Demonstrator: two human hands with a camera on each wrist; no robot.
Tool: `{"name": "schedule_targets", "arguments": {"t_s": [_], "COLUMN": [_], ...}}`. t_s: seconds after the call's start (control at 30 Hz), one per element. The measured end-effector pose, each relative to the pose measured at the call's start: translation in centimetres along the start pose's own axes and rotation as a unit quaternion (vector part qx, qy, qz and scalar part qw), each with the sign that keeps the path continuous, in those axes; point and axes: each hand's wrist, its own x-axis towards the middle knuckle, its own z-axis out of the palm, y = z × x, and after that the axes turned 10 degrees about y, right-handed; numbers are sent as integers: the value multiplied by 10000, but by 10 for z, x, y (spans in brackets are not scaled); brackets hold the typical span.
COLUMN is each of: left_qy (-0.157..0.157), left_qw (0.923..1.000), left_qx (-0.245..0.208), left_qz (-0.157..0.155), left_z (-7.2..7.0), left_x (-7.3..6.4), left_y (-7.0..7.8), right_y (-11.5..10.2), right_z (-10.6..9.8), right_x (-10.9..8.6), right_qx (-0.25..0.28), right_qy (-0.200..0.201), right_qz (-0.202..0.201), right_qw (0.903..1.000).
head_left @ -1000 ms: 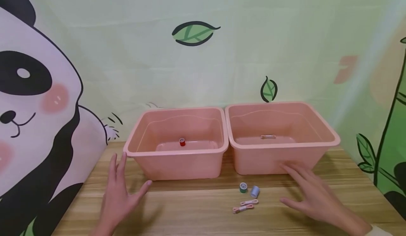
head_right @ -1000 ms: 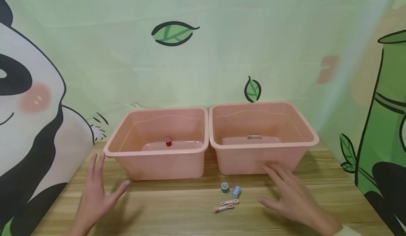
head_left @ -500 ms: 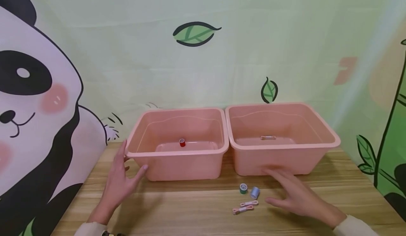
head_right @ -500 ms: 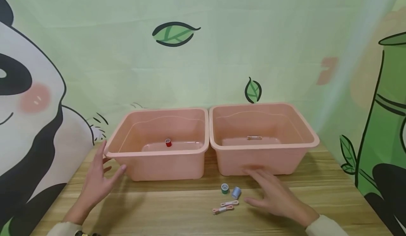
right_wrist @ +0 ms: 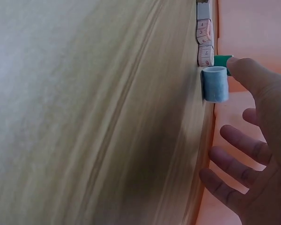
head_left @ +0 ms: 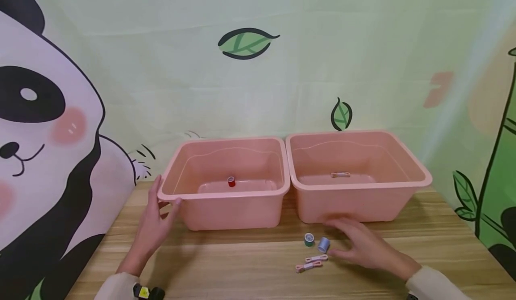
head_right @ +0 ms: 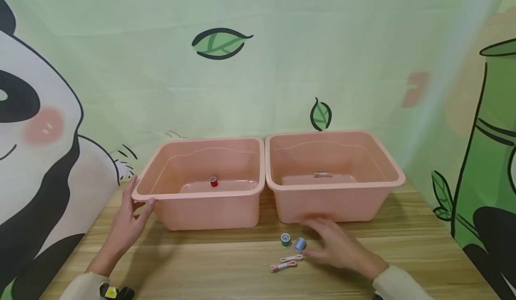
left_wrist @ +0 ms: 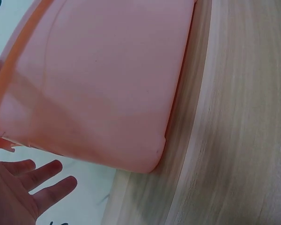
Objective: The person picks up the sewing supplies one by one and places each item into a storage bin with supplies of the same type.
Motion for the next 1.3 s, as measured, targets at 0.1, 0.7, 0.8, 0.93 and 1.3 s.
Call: {"name": "schedule_targets", "arguments": {"t_s": [0.1,0.7,0.8,0.93,1.3], "left_qy": [32,102,104,140,89], "left_qw": [10000,9983,9979,9977,9975], "left_qx": [-57,-517,-579,-602,-638], "left_qz": [-9,-239,-252,-262,-305], "left_z": [0,4,4,4,4], "left_x": [2,6,6,6,5], "left_y": [0,-2,-3,-4,-3], "right_y": [-1,-2,-1,-1,-2], "right_z": [3,11,11,10,9], "right_x": [2,5,5,6,7], "right_qx": [58,-177,-176,-149,-153], "right_qy": [-63,-496,-488,-488,-540], "right_qz": [65,386,350,310,331], "right_qw": [9999,9979,9980,9982,9979]}}
